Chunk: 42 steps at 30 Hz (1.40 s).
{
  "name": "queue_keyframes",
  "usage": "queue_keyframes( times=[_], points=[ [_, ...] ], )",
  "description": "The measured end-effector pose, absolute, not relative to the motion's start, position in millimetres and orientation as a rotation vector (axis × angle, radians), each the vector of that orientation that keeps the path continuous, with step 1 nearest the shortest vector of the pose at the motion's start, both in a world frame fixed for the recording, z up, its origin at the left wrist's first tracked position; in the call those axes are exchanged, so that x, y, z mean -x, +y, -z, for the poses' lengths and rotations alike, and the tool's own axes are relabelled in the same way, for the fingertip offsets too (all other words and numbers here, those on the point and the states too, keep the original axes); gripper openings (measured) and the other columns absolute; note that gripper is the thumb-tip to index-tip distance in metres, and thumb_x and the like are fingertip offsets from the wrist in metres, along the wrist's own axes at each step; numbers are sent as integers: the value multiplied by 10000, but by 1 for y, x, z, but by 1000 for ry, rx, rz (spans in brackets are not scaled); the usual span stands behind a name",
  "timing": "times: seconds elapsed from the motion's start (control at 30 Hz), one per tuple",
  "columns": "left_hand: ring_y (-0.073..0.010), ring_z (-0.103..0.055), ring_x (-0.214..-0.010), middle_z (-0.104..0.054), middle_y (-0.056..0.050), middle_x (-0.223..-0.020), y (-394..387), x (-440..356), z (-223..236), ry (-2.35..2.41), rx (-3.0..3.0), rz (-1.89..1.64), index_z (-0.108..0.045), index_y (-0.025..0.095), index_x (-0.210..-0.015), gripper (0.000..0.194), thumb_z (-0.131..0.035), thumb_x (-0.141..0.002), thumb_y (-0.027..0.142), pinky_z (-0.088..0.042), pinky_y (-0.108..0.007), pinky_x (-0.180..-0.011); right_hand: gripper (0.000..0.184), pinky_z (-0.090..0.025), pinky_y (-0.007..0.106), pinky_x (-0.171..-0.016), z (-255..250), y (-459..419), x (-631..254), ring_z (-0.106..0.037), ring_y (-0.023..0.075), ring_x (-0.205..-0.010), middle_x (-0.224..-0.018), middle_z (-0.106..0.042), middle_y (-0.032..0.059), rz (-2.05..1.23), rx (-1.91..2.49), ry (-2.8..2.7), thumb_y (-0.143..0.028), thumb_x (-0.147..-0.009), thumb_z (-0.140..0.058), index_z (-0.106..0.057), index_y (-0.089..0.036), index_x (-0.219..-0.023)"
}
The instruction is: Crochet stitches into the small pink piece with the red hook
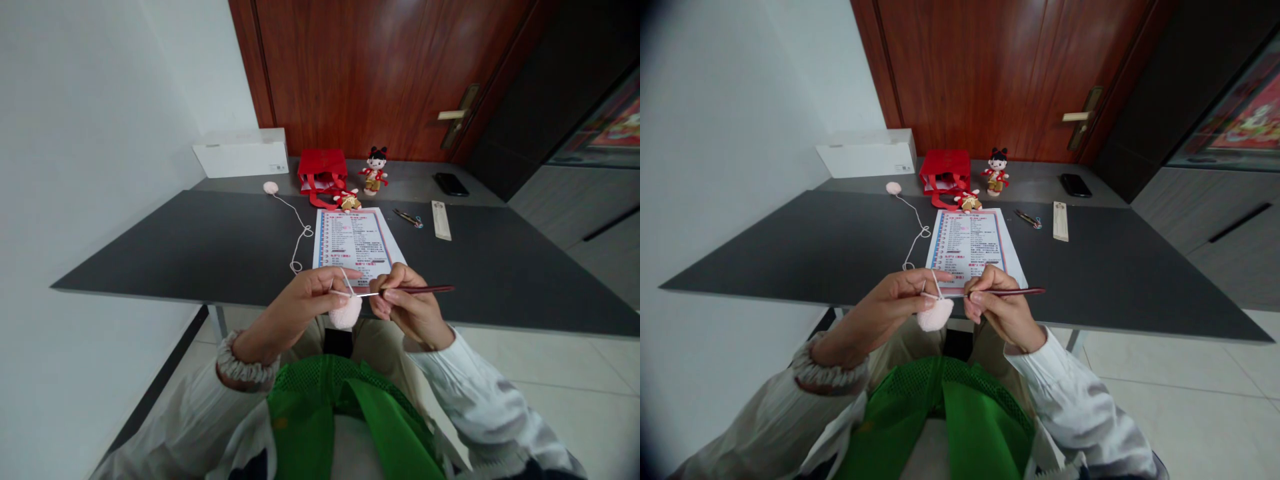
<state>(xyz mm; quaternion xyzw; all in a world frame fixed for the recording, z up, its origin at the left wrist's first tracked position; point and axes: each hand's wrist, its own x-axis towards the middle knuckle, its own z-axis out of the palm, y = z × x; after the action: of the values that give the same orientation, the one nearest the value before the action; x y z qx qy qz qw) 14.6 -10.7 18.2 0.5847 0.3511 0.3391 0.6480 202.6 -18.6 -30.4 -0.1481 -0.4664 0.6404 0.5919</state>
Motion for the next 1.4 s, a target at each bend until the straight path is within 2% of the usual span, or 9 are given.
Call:
queue_keyframes(
  times=[0.23,0.3,0.4,0.63,0.8,1.0,1.13,1.27,1.4],
  points=[
    [-147,-546,-726,-615,-12,-741,-7,-14,-23,847,-1481,-700,-637,141,-695,79,-609,-764,168,-393,-285,-710,168,-381,238,-500,18,-14,-225,-506,105,-548,-644,-603,-19,-1361,473,-1445,-140,-816,-681,-545,-194,-732],
    [-138,-538,-693,-593,10,-701,-7,-14,-24,870,-1500,-721,-669,141,-814,83,-609,-759,157,-391,-281,-692,158,-394,246,-523,9,-16,-228,-514,109,-580,-665,-598,-14,-1274,570,-1561,-145,-822,-672,-548,-191,-735],
    [-127,-530,-646,-585,26,-679,-7,-15,-23,907,-1517,-752,-670,140,-987,241,-608,-754,148,-387,-271,-653,148,-413,252,-551,-1,-25,-227,-527,116,-624,-704,-599,-3,-1064,723,-1715,-157,-833,-655,-550,-192,-735],
    [-156,-574,-698,-644,-15,-727,-10,-16,-23,923,-1529,-822,-657,163,-758,48,-609,-754,158,-420,-300,-717,152,-451,258,-594,9,-44,-212,-569,125,-658,-732,-592,-3,-605,762,-1817,-91,-861,-593,-527,-213,-799],
    [-187,-599,-832,-675,-53,-849,-11,-20,-23,905,-1478,-875,-619,175,-639,128,-597,-764,166,-415,-323,-821,201,-462,263,-583,16,-52,-197,-565,132,-669,-752,-591,18,-363,685,-1792,-12,-847,-560,-516,-208,-850],
    [-141,-541,-690,-589,16,-662,-13,-26,-19,907,-1372,-967,-620,168,-682,63,-625,-745,162,-410,-306,-771,244,-469,284,-569,22,-57,-178,-544,150,-672,-750,-590,42,-105,690,-1773,38,-829,-540,-506,-198,-880],
    [-126,-537,-662,-586,33,-651,-14,-27,-17,871,-1305,-985,-653,153,-861,113,-634,-750,161,-412,-296,-751,262,-492,277,-620,31,-61,-170,-587,144,-710,-761,-610,21,-185,757,-1624,43,-822,-554,-508,-209,-879],
    [-145,-568,-718,-598,22,-664,-15,-26,-17,830,-1258,-960,-680,146,-934,186,-649,-753,174,-420,-309,-783,197,-502,298,-666,45,-54,-169,-616,148,-743,-806,-636,9,-495,676,-1353,-43,-841,-593,-537,-228,-877],
    [-154,-597,-781,-663,-6,-769,-15,-24,-17,775,-1181,-870,-690,171,-1037,287,-657,-752,150,-416,-322,-833,144,-480,287,-580,50,-41,-175,-583,145,-650,-734,-604,-11,-825,617,-1214,-163,-857,-618,-508,-236,-800]
  ],
)
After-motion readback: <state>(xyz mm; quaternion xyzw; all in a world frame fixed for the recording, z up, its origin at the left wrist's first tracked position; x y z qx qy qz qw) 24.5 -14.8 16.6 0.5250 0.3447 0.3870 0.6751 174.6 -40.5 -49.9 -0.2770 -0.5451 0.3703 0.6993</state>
